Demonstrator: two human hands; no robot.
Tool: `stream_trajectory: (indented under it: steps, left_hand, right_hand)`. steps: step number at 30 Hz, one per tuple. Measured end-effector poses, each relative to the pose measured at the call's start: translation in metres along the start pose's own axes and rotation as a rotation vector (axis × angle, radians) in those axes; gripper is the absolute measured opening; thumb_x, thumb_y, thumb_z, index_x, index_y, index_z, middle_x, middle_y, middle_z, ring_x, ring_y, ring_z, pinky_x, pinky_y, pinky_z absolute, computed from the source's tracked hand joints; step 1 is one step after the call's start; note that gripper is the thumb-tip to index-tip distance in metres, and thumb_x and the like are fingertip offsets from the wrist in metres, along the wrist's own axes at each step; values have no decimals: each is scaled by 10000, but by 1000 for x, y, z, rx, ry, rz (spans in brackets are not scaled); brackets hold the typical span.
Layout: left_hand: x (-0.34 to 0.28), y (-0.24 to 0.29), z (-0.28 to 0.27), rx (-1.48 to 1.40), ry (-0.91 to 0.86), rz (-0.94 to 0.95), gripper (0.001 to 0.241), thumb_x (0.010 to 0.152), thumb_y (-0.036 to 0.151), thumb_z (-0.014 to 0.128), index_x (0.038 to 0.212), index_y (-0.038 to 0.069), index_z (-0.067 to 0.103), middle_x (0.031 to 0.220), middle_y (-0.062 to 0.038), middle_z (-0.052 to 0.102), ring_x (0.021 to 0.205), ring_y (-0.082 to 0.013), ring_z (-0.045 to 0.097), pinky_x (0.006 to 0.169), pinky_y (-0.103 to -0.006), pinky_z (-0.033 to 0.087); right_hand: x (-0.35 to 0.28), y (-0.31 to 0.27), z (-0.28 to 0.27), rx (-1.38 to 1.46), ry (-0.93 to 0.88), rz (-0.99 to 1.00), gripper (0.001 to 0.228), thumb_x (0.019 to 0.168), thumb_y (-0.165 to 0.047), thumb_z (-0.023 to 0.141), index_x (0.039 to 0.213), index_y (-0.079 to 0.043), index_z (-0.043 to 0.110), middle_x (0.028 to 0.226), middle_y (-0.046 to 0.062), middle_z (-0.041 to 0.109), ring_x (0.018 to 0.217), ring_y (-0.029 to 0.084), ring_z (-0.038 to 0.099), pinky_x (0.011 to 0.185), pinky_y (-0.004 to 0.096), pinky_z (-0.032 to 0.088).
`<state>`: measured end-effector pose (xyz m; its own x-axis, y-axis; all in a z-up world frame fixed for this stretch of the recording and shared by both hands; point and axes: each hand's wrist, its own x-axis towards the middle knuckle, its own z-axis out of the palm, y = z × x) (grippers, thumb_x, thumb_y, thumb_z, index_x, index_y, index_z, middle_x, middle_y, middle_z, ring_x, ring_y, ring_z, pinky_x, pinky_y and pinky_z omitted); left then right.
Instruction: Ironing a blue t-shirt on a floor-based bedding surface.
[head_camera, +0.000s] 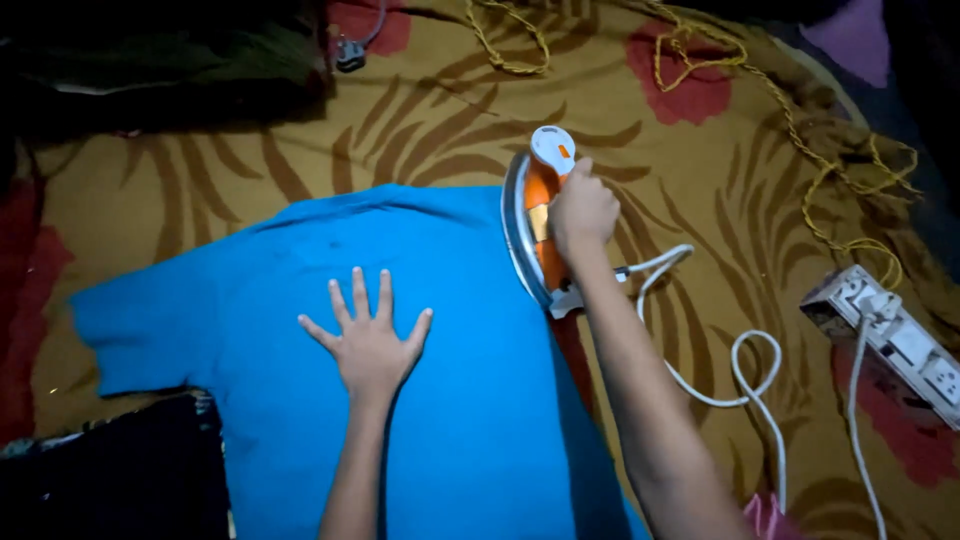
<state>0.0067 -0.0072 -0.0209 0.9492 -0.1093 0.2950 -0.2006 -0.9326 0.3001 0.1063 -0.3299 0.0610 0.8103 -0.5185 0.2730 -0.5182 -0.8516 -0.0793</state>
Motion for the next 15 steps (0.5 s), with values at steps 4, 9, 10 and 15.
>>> stream_trajectory:
  steps: [4, 9, 10, 15]
  left_hand:
    - [3, 0, -2, 20, -12, -2, 830, 901, 750, 471, 1550, 233, 458, 1651, -133, 344, 1533, -428, 225, 1091, -826, -14]
    - [5, 1, -12, 29, -53, -20, 830, 898, 752, 462, 1551, 239, 448, 1651, -130, 314, 1528, -429, 207, 1092, -825, -10]
    - [3, 0, -10, 26, -58, -19, 830, 898, 752, 462, 1551, 239, 448, 1651, -130, 314, 1528, -429, 207, 1092, -825, -10]
    - [4, 0, -6, 31, -50, -14, 823, 906, 750, 443, 1556, 245, 434, 1659, -117, 296, 1533, -422, 200, 1098, -831, -16]
  right_hand:
    - [6, 18, -23, 54, -33, -163, 374, 827, -221, 744, 1079, -18, 556, 860, 272, 718, 823, 477, 714, 748, 575, 568]
    - [12, 27, -30, 57, -118, -446, 394, 821, -238, 754, 1099, -52, 545, 822, 269, 706, 802, 505, 689, 721, 605, 537]
    - [9, 25, -25, 53, -122, -444, 394, 821, -238, 754, 1099, -52, 545, 822, 269, 706, 802, 505, 689, 721, 605, 537]
    - [18, 13, 3, 12, -42, -205, 345, 839, -209, 741, 1088, -54, 558, 877, 259, 727, 855, 482, 711, 764, 600, 545]
